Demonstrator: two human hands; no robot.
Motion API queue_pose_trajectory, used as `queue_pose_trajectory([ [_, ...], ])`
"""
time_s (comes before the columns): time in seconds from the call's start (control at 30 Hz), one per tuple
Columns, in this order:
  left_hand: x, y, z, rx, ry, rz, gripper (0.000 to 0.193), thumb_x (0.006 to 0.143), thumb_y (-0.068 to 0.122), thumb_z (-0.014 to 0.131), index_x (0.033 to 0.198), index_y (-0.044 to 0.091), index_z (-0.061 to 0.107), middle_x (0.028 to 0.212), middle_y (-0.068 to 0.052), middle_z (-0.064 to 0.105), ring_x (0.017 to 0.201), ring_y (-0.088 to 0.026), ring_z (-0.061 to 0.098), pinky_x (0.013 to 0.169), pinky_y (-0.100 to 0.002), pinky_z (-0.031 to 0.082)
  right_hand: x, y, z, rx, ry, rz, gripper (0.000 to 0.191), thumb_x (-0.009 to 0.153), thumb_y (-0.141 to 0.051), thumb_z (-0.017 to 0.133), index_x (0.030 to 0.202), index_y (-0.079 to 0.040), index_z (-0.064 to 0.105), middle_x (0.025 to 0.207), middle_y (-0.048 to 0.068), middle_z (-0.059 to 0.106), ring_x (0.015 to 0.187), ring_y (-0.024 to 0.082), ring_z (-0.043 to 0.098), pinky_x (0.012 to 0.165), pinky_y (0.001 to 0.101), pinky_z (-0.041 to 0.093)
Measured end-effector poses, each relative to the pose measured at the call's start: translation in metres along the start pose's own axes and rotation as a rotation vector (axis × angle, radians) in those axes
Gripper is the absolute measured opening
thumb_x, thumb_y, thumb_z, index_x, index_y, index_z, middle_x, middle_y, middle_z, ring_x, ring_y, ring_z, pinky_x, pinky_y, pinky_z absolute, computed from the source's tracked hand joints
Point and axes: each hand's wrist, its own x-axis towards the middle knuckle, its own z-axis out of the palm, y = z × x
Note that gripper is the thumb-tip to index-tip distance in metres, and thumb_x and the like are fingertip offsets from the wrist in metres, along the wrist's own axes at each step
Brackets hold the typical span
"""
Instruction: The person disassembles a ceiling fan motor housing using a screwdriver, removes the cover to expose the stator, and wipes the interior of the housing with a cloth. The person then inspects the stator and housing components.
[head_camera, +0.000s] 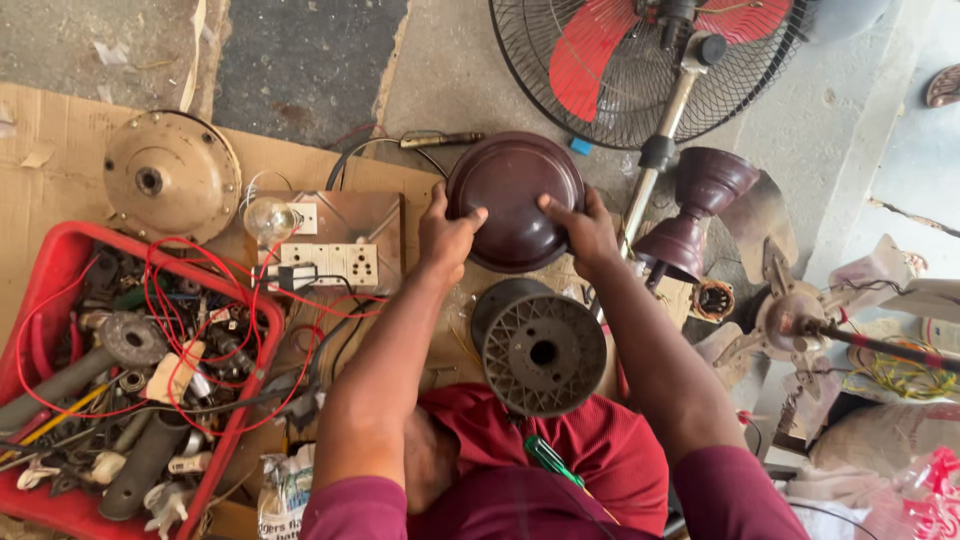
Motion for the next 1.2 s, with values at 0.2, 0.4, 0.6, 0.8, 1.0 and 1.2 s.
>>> queue_pose_trajectory([
  [0.2,0.004,0.000,0.002,-0.066,0.010,-0.080,0.065,0.080,0.006,0.079,0.139,-0.005,0.054,0.131,-0.021,0.069,0.116,-0.028,0.068,0.101,-0.038,0.053,0.005,0.003,-0.003,0.124,0.072,0.172,0.066,0.084,-0.014,0.081,0.140,0.002,0.049,0.125,0.018,0.065,0.110,0.030,0.067,0.089,0.0399,0.061],
  [0.4,-0.040,0.039,-0.005,-0.468,-0.155,0.013,0.053,0.086,0.014,0.079,0.131,-0.004,0.059,0.128,-0.016,0.068,0.115,-0.025,0.066,0.102,-0.039,0.053,-0.007,-0.015,-0.032,0.386,-0.102,0.043,0.027,0.103,-0.021,0.070,0.120,-0.002,0.062,0.107,0.016,0.062,0.092,0.028,0.063,0.077,0.0414,0.054],
  [0.6,-0.098,0.092,-0.022,-0.877,-0.495,0.566,0.057,0.110,0.037,0.068,0.147,-0.003,0.053,0.139,-0.007,0.061,0.126,-0.020,0.059,0.117,-0.040,0.046,-0.077,-0.083,-0.087,0.777,-0.482,-0.347,0.065,0.103,-0.066,0.040,0.131,-0.009,0.053,0.142,0.015,0.060,0.132,0.030,0.054,0.119,0.0493,0.037],
  [0.8,-0.151,0.073,-0.003,-1.013,-0.608,0.134,0.060,0.104,0.047,0.054,0.146,0.003,0.051,0.143,-0.009,0.060,0.131,-0.022,0.060,0.114,-0.044,0.048,-0.129,-0.050,-0.081,0.462,-0.293,-0.381,0.075,0.111,-0.055,0.041,0.153,0.006,0.044,0.137,0.022,0.058,0.121,0.031,0.058,0.109,0.0507,0.047],
  [1.0,-0.203,-0.001,-0.012,-0.712,-0.321,0.144,0.043,0.103,0.021,0.064,0.141,0.000,0.059,0.131,-0.010,0.066,0.116,-0.019,0.063,0.103,-0.038,0.052,-0.185,0.042,-0.108,0.591,-0.275,-0.200,0.073,0.104,-0.059,0.041,0.153,-0.004,0.043,0.145,0.015,0.057,0.130,0.029,0.059,0.113,0.0484,0.050],
  [1.2,-0.242,-0.022,-0.018,-0.559,-0.299,0.356,0.041,0.102,0.008,0.066,0.141,-0.002,0.061,0.127,-0.006,0.071,0.114,-0.013,0.064,0.104,-0.029,0.050,-0.214,0.081,-0.112,0.761,-0.265,-0.039,0.080,0.096,-0.067,0.054,0.147,-0.006,0.043,0.137,0.017,0.056,0.127,0.034,0.058,0.110,0.0549,0.050],
])
